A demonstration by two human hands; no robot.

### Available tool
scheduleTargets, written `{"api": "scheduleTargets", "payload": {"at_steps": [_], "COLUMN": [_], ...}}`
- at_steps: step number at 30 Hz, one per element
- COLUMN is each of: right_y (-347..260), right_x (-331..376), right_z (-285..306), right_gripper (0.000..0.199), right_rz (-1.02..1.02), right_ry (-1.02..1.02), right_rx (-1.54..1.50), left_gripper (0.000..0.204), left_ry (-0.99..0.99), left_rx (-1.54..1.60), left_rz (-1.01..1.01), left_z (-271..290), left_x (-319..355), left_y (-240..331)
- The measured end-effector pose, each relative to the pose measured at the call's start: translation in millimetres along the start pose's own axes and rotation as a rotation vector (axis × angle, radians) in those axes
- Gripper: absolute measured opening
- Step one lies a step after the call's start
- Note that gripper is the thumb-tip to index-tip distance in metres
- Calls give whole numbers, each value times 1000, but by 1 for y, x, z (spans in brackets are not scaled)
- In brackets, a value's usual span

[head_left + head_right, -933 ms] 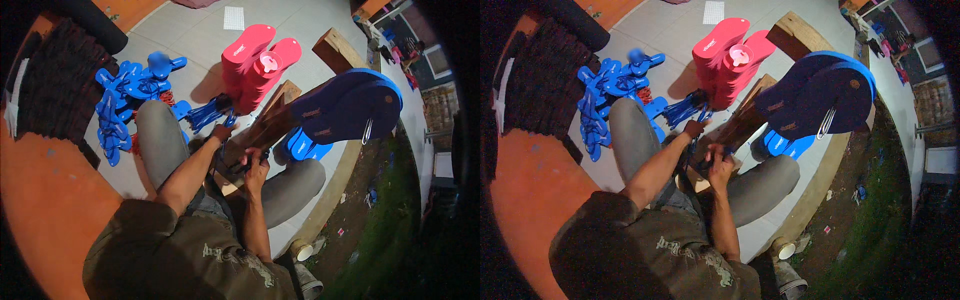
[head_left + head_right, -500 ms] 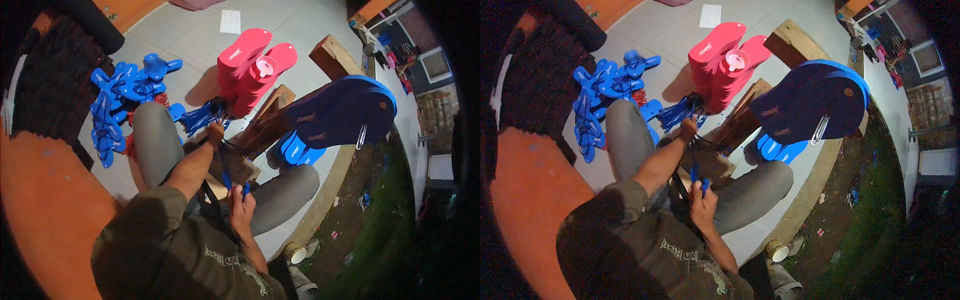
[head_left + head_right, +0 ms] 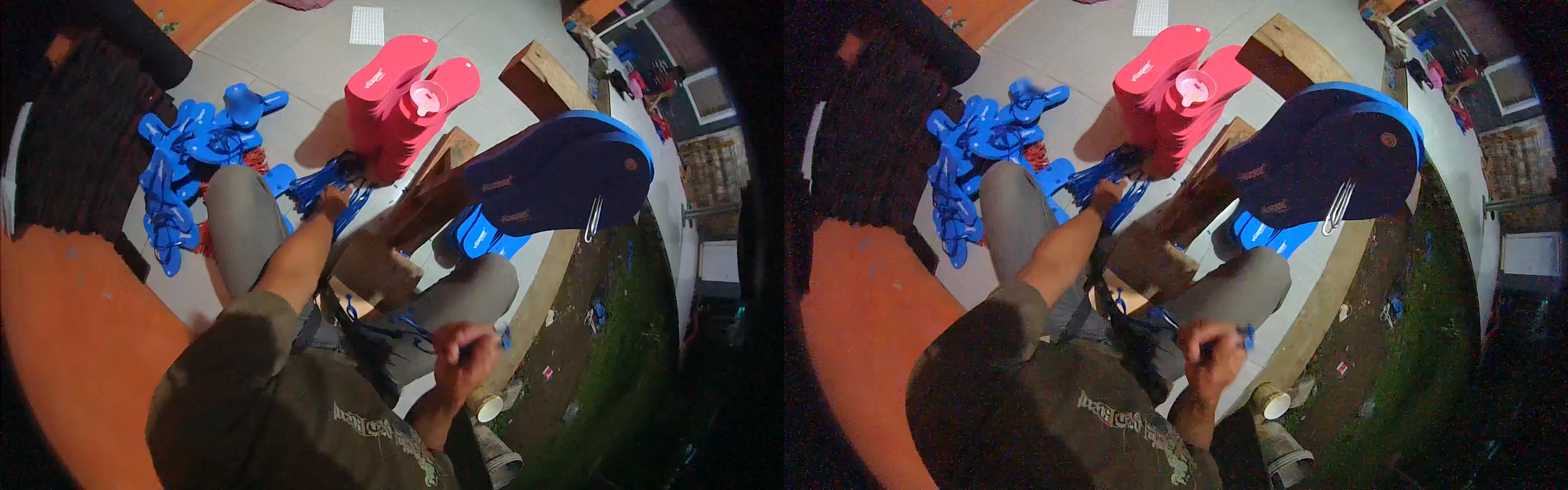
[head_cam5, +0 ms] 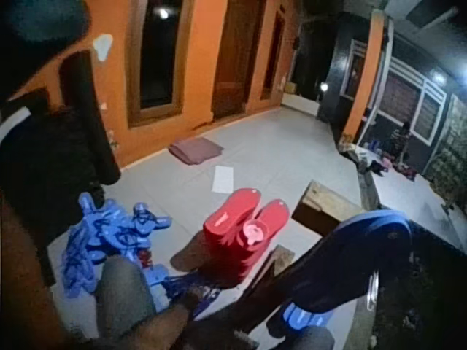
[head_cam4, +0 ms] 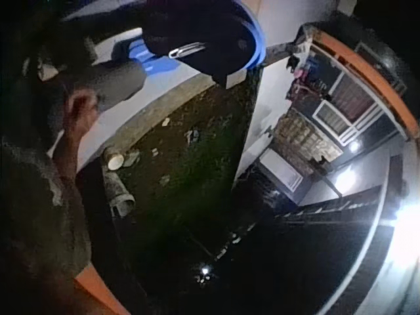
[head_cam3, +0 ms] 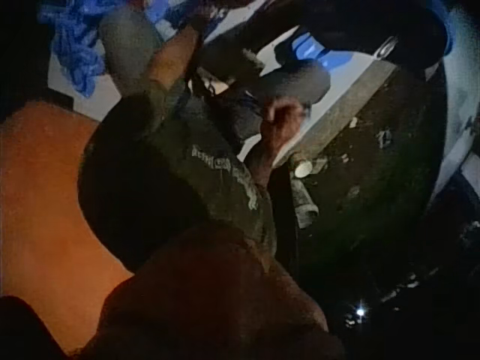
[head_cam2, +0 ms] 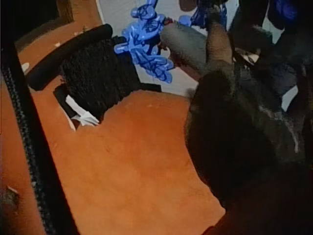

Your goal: The person assembles sandals by inserting straps into the precut holes of blue foam soles using a metal tool.

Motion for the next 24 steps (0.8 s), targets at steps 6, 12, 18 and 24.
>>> {"api": "scheduleTargets", "payload": {"at_steps": [6, 12, 18, 24], "right_y": [44, 17, -21, -47], "right_x": [-77, -78, -57, -25], "right_z": [5, 6, -1, 2], "right_gripper": [36, 36, 37, 31], "right_rz": [-206, -132, -29, 241], "right_ry": [98, 131, -45, 271], "right_rx": [210, 49, -152, 146], "left_gripper": [39, 46, 35, 14], "left_ry": [-25, -444, -658, -373], "left_rx": [708, 527, 567, 365], "left_rz": [-549, -943, -574, -1081], "left_z": [64, 130, 63, 107], "left_x": [69, 160, 164, 195], "left_y": [73, 88, 85, 131]}}
Point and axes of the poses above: each hand's wrist, its own x-axis away from the middle knuckle, its own z-axis out of the back of the hand, y = z × x, the point moved 3 cm from there along -x, towards the middle knuckle, and after that the axes turned 8 degrees about -z, right-handed, at the moved point
